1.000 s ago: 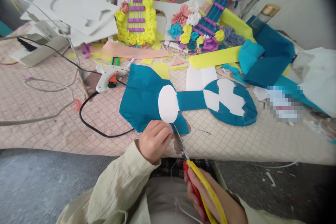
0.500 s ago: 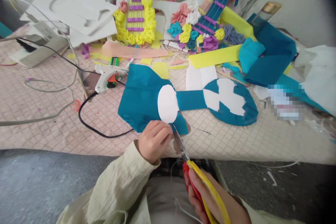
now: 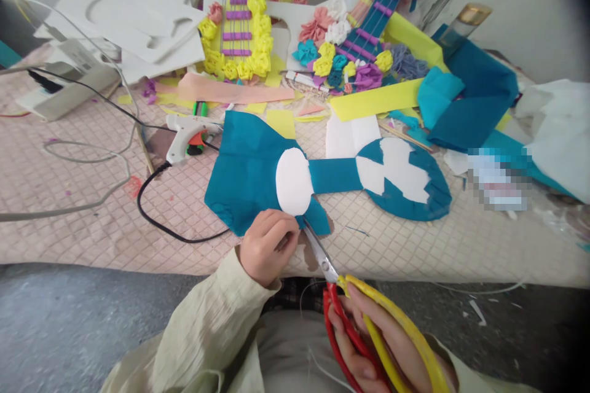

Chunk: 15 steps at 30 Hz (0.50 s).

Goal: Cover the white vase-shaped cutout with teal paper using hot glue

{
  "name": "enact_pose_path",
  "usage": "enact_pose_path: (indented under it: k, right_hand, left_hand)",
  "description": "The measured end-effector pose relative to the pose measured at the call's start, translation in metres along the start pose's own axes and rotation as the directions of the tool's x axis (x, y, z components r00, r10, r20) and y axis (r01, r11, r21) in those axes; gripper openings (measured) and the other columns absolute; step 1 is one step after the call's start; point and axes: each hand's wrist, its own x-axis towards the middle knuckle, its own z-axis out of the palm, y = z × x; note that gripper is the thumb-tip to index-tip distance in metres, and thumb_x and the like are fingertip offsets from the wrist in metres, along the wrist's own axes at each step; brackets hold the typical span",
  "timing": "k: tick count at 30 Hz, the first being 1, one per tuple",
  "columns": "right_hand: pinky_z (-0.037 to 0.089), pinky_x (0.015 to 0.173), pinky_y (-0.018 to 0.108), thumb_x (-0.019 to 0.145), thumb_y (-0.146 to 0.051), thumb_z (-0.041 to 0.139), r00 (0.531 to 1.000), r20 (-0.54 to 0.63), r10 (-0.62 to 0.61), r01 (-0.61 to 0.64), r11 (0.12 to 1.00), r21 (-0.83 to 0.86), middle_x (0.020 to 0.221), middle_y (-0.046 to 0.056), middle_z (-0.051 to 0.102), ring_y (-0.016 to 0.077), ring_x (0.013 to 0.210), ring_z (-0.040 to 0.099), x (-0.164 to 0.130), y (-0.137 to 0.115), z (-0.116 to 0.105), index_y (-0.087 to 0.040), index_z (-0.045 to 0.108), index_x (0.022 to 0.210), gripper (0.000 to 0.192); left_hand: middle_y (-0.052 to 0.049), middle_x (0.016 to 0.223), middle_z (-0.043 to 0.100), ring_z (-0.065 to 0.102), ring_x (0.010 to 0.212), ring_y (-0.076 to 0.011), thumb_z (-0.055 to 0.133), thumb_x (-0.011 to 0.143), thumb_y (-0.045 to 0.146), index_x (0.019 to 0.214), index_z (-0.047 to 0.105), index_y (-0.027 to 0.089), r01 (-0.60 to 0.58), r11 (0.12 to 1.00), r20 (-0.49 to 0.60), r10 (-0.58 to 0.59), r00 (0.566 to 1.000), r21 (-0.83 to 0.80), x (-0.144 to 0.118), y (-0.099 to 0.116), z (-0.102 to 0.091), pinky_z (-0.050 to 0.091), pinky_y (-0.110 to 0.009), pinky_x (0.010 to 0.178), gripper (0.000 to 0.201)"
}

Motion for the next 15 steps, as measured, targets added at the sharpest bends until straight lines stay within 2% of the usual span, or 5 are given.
enact_pose_path:
  k: [4, 9, 14, 15]
  right_hand:
    - [0.020, 0.031, 0.012, 0.079, -0.064, 0.027, 1.000, 0.022, 0.021, -0.021, 1.000, 0.022, 0.037, -0.007, 0.038, 0.0034, 0.026, 0.029, 0.001, 0.000, 0.000, -0.019, 0.040, 0.076, 0.047]
    - [0.018, 0.033, 0.013, 0.072, -0.068, 0.038, 0.999, 0.010, 0.045, -0.045, 0.999, 0.012, 0.040, -0.007, 0.039, 0.0027, 0.029, 0.031, -0.002, -0.001, -0.001, -0.019, 0.040, 0.080, 0.049]
    - [0.021, 0.036, 0.013, 0.065, -0.072, 0.046, 0.998, 0.023, -0.065, 0.068, 0.977, -0.203, 0.046, -0.006, 0.041, 0.0019, 0.034, 0.033, -0.008, 0.004, -0.005, -0.018, 0.044, 0.080, 0.056]
    - [0.022, 0.036, 0.014, 0.064, -0.073, 0.045, 0.996, -0.009, -0.093, 0.087, 0.960, -0.265, 0.047, -0.006, 0.042, 0.0022, 0.035, 0.033, -0.010, 0.006, -0.008, -0.018, 0.046, 0.081, 0.057]
  left_hand:
    - [-0.003, 0.073, 0.063, 0.059, 0.071, -0.0141, 0.056, 0.074, 0.006, 0.072, 0.053, 0.017, 0.042, 0.998, -0.034, -0.044, 0.998, -0.040, 0.000, 0.000, -0.001, 0.050, -0.027, 0.066, 0.011]
    - [-0.003, 0.074, 0.062, 0.060, 0.072, -0.0136, 0.056, 0.075, 0.010, 0.074, 0.054, 0.017, 0.111, 0.992, -0.082, -0.116, 0.990, -0.062, 0.000, 0.000, -0.001, 0.051, -0.025, 0.066, 0.007]
    - [-0.003, 0.074, 0.062, 0.060, 0.072, -0.0134, 0.055, 0.076, 0.011, 0.077, 0.054, 0.017, 0.137, 0.990, -0.091, -0.140, 0.986, -0.038, 0.000, 0.000, -0.001, 0.051, -0.025, 0.066, 0.006]
    - [-0.003, 0.075, 0.062, 0.060, 0.072, -0.0133, 0.055, 0.076, 0.011, 0.077, 0.054, 0.017, 0.138, 0.990, -0.089, -0.141, 0.986, -0.033, 0.000, 0.000, -0.001, 0.051, -0.025, 0.066, 0.006]
